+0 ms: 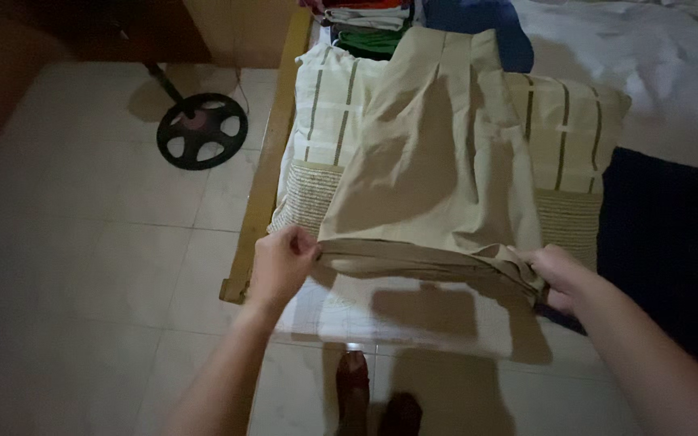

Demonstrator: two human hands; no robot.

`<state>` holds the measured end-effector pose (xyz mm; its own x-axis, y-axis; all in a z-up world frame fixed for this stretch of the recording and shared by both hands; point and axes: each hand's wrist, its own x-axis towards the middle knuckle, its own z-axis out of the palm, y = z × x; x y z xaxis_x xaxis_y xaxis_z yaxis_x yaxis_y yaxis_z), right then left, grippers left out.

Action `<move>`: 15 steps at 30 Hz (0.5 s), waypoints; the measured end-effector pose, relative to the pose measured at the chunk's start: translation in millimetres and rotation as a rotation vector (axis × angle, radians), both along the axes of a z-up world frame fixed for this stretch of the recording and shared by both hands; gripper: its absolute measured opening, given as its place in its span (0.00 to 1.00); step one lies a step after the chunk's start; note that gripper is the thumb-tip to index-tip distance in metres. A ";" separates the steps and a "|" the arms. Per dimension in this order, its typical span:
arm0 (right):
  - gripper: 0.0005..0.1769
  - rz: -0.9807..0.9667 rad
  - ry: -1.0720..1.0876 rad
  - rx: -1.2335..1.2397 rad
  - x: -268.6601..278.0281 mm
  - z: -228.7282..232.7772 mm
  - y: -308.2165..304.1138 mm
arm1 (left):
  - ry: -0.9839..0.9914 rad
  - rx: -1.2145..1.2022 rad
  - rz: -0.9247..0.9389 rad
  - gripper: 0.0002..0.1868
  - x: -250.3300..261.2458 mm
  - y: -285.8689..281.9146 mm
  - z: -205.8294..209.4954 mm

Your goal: The person folds several garments on a bed, including a blue pair of jeans, a beige pair of trousers, and a dark denim skirt. Each item is smoothed, folded, and placed into a neat stack.

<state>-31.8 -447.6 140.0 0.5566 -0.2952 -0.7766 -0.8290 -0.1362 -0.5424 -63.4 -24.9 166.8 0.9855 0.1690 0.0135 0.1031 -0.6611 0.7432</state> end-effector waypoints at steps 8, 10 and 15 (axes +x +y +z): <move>0.24 -0.042 -0.043 0.185 5.5 -0.2 -9.5 | -0.254 0.166 -0.071 0.06 -29.2 -8.8 0.7; 0.25 -0.038 -0.042 0.117 2.8 0.8 -7.0 | -0.190 0.249 -0.090 0.06 -29.5 -8.4 -0.5; 0.26 0.010 -0.037 0.179 2.3 -5.0 -10.0 | -0.149 0.220 -0.090 0.17 -23.5 -14.4 -2.1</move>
<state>-29.5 -457.6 135.1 0.5883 -0.1481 -0.7950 -0.8069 -0.0426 -0.5892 -86.9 -39.3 164.7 0.9809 0.0579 0.1857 -0.0626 -0.8100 0.5831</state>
